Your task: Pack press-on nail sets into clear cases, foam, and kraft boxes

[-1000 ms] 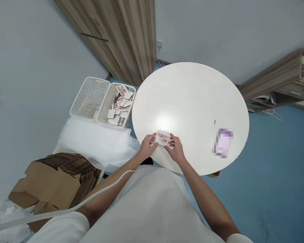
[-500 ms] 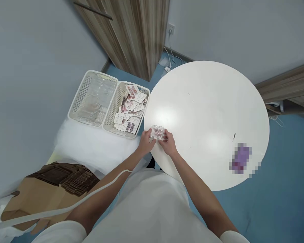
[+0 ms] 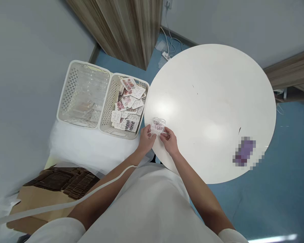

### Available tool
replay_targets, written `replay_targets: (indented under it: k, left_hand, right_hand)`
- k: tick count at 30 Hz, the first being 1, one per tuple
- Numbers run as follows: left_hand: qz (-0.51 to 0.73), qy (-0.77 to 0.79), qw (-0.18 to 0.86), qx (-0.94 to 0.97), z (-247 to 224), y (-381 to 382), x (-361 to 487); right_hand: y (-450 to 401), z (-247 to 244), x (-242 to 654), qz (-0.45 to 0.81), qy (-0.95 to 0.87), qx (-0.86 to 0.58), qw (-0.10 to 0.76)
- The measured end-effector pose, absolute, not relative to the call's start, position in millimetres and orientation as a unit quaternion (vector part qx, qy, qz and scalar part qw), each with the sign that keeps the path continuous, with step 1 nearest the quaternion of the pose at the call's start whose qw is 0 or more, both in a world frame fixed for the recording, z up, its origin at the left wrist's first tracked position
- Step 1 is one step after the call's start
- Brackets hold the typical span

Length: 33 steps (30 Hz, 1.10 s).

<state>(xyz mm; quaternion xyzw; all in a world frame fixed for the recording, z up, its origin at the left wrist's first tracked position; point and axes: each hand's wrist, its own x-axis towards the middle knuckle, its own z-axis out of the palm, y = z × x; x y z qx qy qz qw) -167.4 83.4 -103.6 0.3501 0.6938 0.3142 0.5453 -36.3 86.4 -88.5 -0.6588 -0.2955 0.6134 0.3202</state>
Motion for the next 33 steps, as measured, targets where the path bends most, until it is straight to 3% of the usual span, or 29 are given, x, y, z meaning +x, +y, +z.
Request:
replay_targets:
  k: [18, 33]
  left_hand:
    - [0.361, 0.663, 0.520, 0.400, -101, 95, -166]
    - [0.290, 0.625, 0.586, 0.426, -73, 39, -165]
  right_hand:
    - [113, -95, -44, 0.597, -0.371, -0.635, 0.320]
    - [42, -39, 16, 0.635, -0.430, -0.613, 0.188]
